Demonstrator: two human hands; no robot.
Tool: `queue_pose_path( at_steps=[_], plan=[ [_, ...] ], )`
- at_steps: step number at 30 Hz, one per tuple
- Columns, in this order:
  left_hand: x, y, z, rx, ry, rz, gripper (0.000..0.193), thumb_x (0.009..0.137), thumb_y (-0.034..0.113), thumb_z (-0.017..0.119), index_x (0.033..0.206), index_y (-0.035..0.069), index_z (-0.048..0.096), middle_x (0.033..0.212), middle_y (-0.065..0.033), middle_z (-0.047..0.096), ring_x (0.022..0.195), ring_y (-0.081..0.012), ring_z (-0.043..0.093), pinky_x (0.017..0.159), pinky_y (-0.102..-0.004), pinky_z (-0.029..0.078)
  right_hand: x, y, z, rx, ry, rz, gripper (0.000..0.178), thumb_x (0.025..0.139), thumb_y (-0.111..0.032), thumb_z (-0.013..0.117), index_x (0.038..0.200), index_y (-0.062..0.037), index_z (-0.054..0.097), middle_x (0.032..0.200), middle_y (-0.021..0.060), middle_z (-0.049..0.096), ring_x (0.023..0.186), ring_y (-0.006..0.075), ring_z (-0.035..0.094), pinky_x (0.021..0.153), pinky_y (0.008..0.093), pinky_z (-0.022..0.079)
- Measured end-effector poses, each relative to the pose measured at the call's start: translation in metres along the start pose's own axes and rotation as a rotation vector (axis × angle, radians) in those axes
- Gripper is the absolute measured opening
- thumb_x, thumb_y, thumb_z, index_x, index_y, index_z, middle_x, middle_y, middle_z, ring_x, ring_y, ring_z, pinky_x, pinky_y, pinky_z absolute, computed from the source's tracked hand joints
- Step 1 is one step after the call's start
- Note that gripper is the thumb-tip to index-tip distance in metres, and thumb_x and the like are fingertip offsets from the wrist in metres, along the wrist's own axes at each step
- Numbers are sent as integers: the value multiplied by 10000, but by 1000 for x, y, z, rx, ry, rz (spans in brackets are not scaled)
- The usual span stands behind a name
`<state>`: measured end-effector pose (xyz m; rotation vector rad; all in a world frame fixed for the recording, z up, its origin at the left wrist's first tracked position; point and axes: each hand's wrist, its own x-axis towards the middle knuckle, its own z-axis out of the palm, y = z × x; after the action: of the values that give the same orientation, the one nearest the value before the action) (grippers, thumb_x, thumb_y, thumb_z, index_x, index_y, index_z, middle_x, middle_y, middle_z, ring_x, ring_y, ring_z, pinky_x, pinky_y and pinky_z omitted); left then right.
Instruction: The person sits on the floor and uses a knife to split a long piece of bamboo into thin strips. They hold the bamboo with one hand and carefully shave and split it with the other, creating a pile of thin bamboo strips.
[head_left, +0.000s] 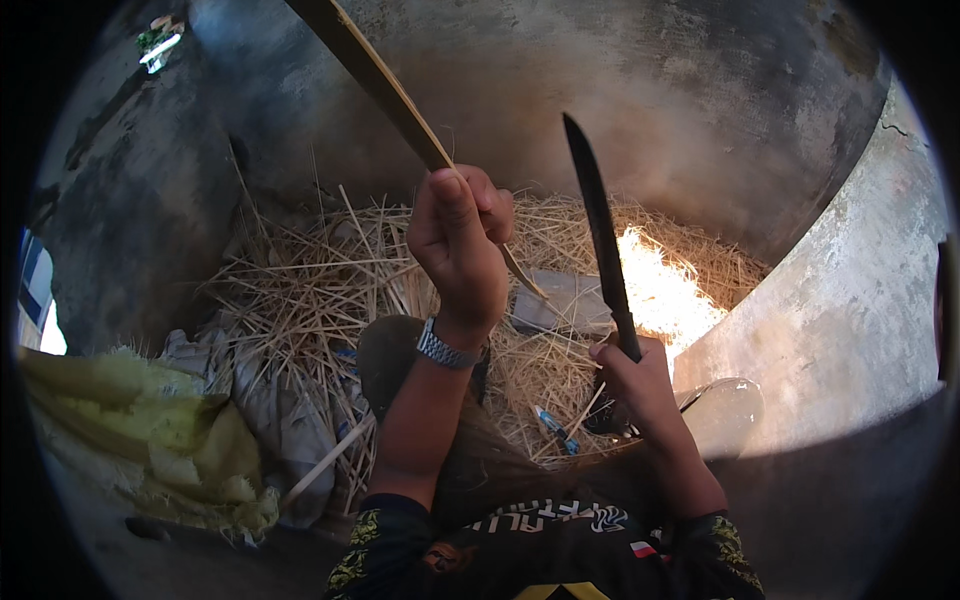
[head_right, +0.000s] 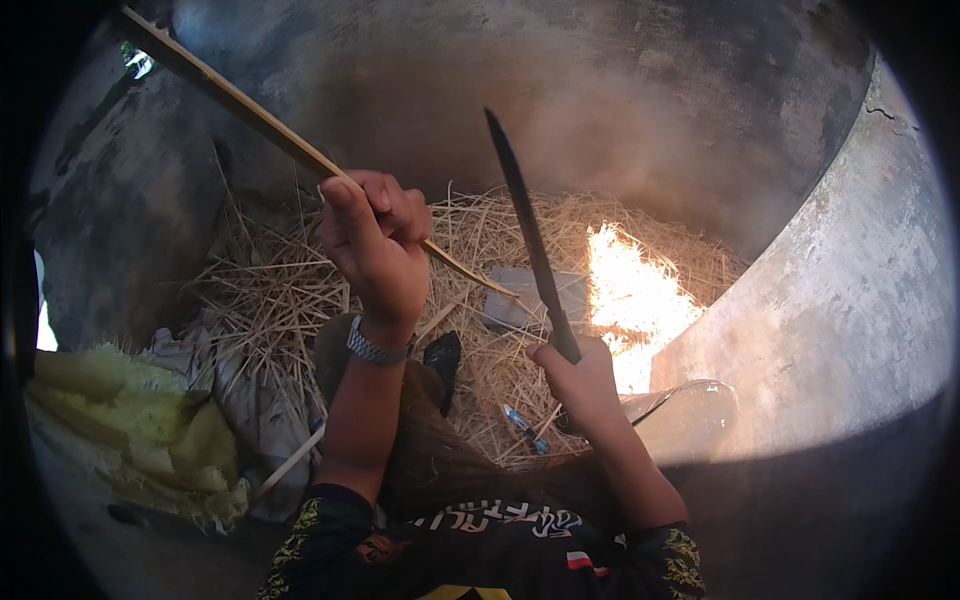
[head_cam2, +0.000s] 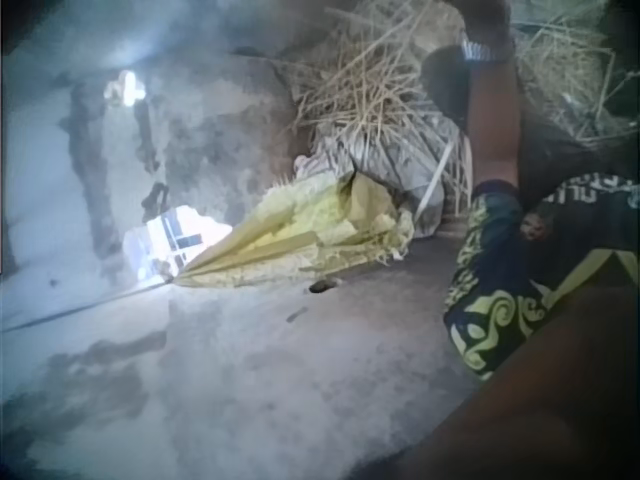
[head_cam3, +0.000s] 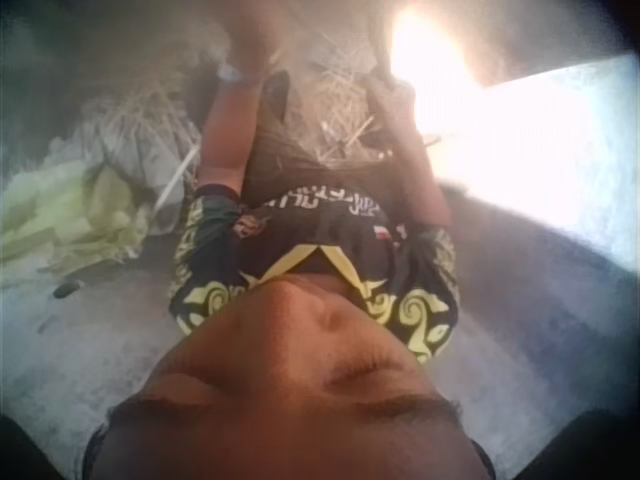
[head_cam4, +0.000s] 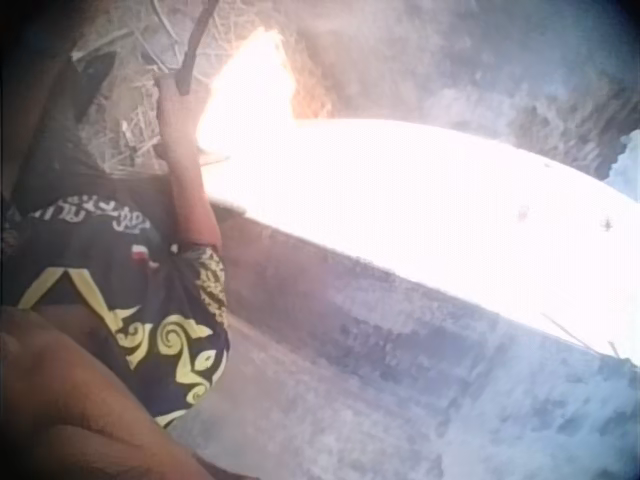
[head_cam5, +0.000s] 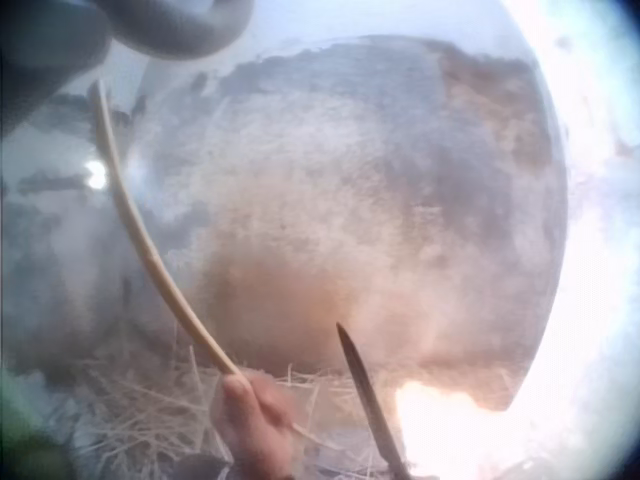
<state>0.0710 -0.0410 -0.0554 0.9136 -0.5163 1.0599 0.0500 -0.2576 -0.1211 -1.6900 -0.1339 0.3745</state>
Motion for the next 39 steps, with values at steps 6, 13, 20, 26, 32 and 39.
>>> queue_pose_path(
  at_steps=[6,13,20,26,32,39],
  plan=[
    [-2,0,8,20,91,-5,429,1052,442,443,815,84,455,616,38,363,457,-36,271,420,-237,210,32,98,24,-150,104,-342,351,885,-152,664,608,-95,457,532,-21,435,459,93,385,436,307,285],
    [-11,3,17,68,23,18,501,1026,556,420,826,97,408,579,46,277,462,-51,205,423,-250,185,42,69,1,90,-58,347,351,875,-221,685,631,-125,451,487,-42,407,349,97,327,362,272,247],
    [-4,1,13,83,84,-11,502,1030,558,404,826,99,406,577,46,272,462,-52,192,421,-248,181,25,39,-17,225,-244,541,391,892,-158,664,612,-160,391,475,-70,347,349,56,272,341,247,232],
    [-4,1,3,-11,96,7,443,1053,433,455,796,72,449,649,26,400,472,-35,300,408,-229,234,-3,5,13,160,161,-356,337,949,-129,625,642,-88,492,520,-48,444,439,36,357,421,245,265],
    [-7,-3,10,-19,134,-21,451,1051,437,455,789,70,448,651,25,407,460,-36,312,403,-230,235,46,114,-3,-405,50,37,356,843,-239,643,625,26,546,540,70,512,485,166,501,490,360,388],
    [-5,-3,15,94,143,34,483,1031,518,441,786,104,399,574,47,295,440,-46,219,402,-245,177,26,60,-12,-78,-140,292,307,846,-221,678,652,-12,563,519,31,499,450,138,488,449,334,368]
  ],
)
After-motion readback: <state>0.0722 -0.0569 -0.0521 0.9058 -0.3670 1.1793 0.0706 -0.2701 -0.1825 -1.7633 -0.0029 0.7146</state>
